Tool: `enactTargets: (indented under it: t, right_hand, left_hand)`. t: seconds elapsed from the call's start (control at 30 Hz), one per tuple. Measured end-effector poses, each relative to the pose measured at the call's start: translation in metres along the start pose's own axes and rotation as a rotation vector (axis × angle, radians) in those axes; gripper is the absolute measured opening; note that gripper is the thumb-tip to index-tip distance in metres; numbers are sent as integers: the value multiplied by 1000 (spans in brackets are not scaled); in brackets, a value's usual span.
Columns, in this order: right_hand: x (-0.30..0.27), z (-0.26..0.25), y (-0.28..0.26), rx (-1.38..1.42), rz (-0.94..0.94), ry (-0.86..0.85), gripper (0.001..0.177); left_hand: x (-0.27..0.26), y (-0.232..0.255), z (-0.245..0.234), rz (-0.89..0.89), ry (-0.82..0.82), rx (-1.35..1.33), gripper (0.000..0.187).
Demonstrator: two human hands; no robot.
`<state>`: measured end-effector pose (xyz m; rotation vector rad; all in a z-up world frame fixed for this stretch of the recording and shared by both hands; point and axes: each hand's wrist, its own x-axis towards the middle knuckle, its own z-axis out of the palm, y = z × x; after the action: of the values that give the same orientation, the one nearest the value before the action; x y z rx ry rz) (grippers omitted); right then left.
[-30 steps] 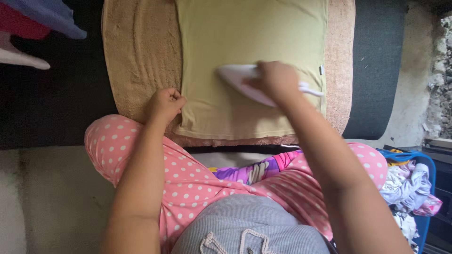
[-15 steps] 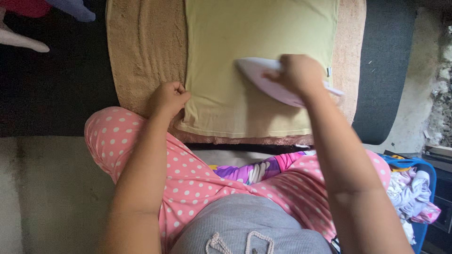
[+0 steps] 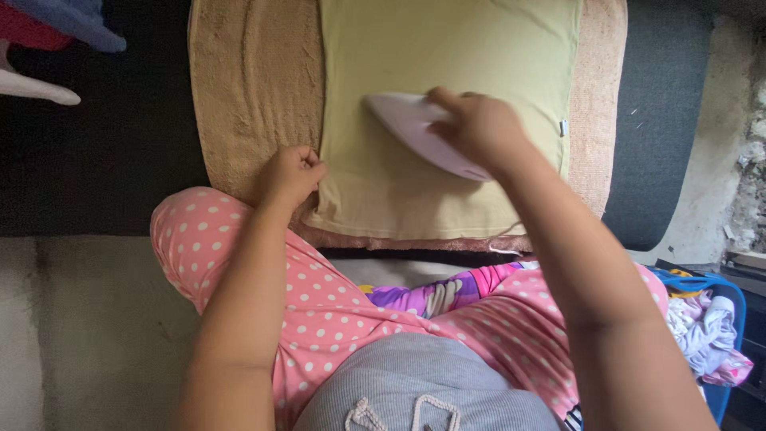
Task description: The person irons a light green t-shirt laid on a towel on the floor. They use a white electric iron to smooth the front and back of the shirt, adjusting the fabric with their left hand as needed.
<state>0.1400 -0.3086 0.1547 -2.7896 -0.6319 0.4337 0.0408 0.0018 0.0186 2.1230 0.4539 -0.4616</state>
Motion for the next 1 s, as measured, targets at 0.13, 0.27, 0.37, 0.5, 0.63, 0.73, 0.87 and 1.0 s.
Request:
enactTargets:
  t: [0.13, 0.27, 0.37, 0.5, 0.63, 0.73, 0.87, 1.0]
  right_hand:
    - [-28, -21, 52, 1, 137, 45, 45]
    - [-51, -26, 68, -15, 72, 114, 44]
    - [-51, -24, 54, 122, 197, -84, 49]
    - [-42, -11, 7, 308, -39, -138, 60]
    - [-6, 12, -31, 288, -124, 32, 53]
    - [46, 28, -42, 266, -143, 160, 52]
    - [127, 34, -45, 245, -159, 352, 39]
    - [168, 39, -52, 371, 8, 321, 16]
  left_hand:
    - [-3, 2, 0, 35, -3, -58, 22]
    - [-3, 8, 1, 30, -7, -132, 23]
    - [-3, 12, -1, -55, -11, -3, 33]
    - [-4, 16, -2, -44, -10, -11, 31]
    - [-2, 16, -3, -27, -19, -19, 26]
    - [-2, 12, -2, -82, -42, 37, 23]
    - [1, 9, 0, -21, -41, -81, 25]
    - [1, 8, 0, -22, -37, -33, 25]
